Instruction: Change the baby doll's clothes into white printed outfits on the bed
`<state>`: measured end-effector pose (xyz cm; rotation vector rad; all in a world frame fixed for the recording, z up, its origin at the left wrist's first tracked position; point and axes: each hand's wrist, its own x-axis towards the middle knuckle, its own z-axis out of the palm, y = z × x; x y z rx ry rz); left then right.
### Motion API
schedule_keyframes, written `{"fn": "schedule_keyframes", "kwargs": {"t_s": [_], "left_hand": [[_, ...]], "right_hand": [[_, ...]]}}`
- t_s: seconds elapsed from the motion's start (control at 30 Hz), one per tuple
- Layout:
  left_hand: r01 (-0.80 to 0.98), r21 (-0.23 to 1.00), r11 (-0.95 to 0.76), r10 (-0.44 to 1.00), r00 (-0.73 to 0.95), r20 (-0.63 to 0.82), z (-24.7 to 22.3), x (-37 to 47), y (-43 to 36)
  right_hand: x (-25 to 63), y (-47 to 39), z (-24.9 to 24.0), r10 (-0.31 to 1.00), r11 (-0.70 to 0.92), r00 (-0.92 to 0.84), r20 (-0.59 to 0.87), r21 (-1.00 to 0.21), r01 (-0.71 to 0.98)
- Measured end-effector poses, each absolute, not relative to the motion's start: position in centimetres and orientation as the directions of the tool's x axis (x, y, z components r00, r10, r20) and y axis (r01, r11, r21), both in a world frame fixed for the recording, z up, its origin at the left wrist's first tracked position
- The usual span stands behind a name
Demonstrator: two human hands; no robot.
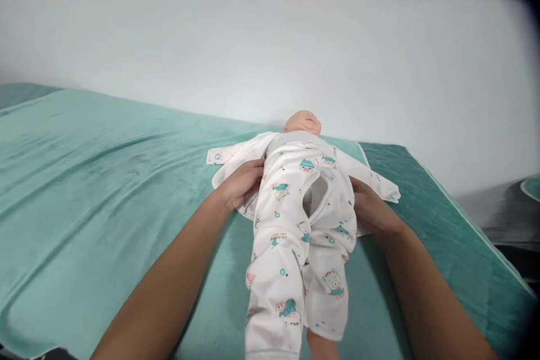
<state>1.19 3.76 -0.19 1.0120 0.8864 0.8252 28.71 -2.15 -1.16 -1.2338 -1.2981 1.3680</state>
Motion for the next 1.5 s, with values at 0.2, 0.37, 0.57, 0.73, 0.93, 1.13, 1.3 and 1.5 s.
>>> {"fn": "schedule_keyframes", "kwargs": {"t_s": [0.2, 0.37, 0.57, 0.73, 0.93, 1.13, 1.3, 1.5], "left_hand": [[-0.223, 0.916, 0.334, 0.871, 0.444, -0.209, -0.1, 1.3, 3.7], [-0.15, 0.935, 0.322, 0.86, 0.459, -0.223, -0.1, 1.0, 3.5], [-0.079, 0.965, 0.252, 0.85, 0.495, -0.181, -0.2, 0.6, 3.3], [0.005, 0.985, 0.172, 0.845, 0.512, -0.151, -0.3, 0.6, 3.3], [0.111, 0.99, 0.087, 0.854, 0.504, -0.132, 0.1, 0.9, 3.1], [0.251, 0.968, 0.027, 0.888, 0.439, -0.139, 0.4, 1.0, 3.0], [0.345, 0.939, -0.014, 0.915, 0.384, -0.127, -0.1, 0.8, 3.3], [0.316, 0.948, 0.047, 0.92, 0.355, -0.164, -0.1, 0.6, 3.3]], "right_hand": [[28.6, -1.9, -1.7, 0.984, -0.138, -0.125, -0.13, -0.989, -0.052], [29.3, -2.0, -1.9, 0.982, -0.146, -0.127, -0.137, -0.987, -0.065], [29.6, -2.3, -1.5, 0.983, -0.118, -0.146, -0.11, -0.992, -0.047], [29.1, -2.2, -1.4, 0.98, -0.1, -0.173, -0.1, -0.995, 0.011], [28.9, -2.2, -1.4, 0.981, -0.104, -0.158, -0.113, -0.993, 0.062], [28.9, -2.1, -1.5, 0.99, -0.101, -0.075, -0.12, -0.969, 0.225], [29.4, -2.1, -1.2, 0.989, -0.072, -0.109, -0.101, -0.967, 0.245], [29.8, -2.6, -0.4, 0.984, -0.076, -0.141, -0.109, -0.973, 0.219]]}}
